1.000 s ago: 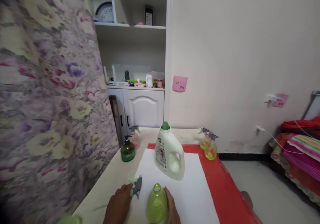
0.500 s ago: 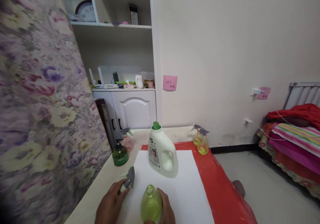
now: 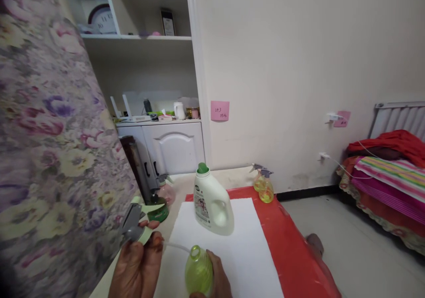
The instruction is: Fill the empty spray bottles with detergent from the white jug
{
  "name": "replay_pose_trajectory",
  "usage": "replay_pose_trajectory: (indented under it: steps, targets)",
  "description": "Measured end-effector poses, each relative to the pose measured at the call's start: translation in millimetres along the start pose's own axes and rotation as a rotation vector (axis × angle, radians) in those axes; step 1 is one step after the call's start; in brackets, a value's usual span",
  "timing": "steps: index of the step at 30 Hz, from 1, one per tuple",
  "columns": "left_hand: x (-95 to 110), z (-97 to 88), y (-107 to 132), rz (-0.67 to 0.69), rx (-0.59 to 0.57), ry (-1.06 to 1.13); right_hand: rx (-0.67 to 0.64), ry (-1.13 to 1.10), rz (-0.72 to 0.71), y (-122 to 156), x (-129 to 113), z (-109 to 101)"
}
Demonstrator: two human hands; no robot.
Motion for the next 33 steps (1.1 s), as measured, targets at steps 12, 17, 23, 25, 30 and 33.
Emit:
replay_pose_trajectory:
  steps: [12,17,23,25,30,33]
  targets:
    - [-59,10.7,-9,-0.084,-0.14,-0.75,0.083,0.001,0.067,1,-5,1]
    - [-74,6.4,-6,0.001,-0.139,-0.975,0.106,-0.005,0.109,-1,-3,-3]
    - [-81,-2.7,-10,-0.065,-0.131,-0.933,0.08,-0.059,0.083,-4,0,-4]
    - [-81,-1.8,-10,-0.072,-0.13,-0.94,0.092,-0.056,0.078,-4,-2,-7]
    - [-81,-0.8,-11,-0.134,-0.127,-0.885,0.066,-0.123,-0.016,-7,-13,-10]
    - [-82,-2.6,-11,-0.182,-0.134,-0.776,0.111,-0.219,-0.118,-6,-23,-11]
Point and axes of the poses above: each hand's wrist, its own y-axis away from the middle knuckle, its own z-axis out of the palm, x = y × z, the point moved 8 cm from there along -y, towards the middle knuckle, and after that the axes turned 15 degrees about -z, right-handed, at the moved point
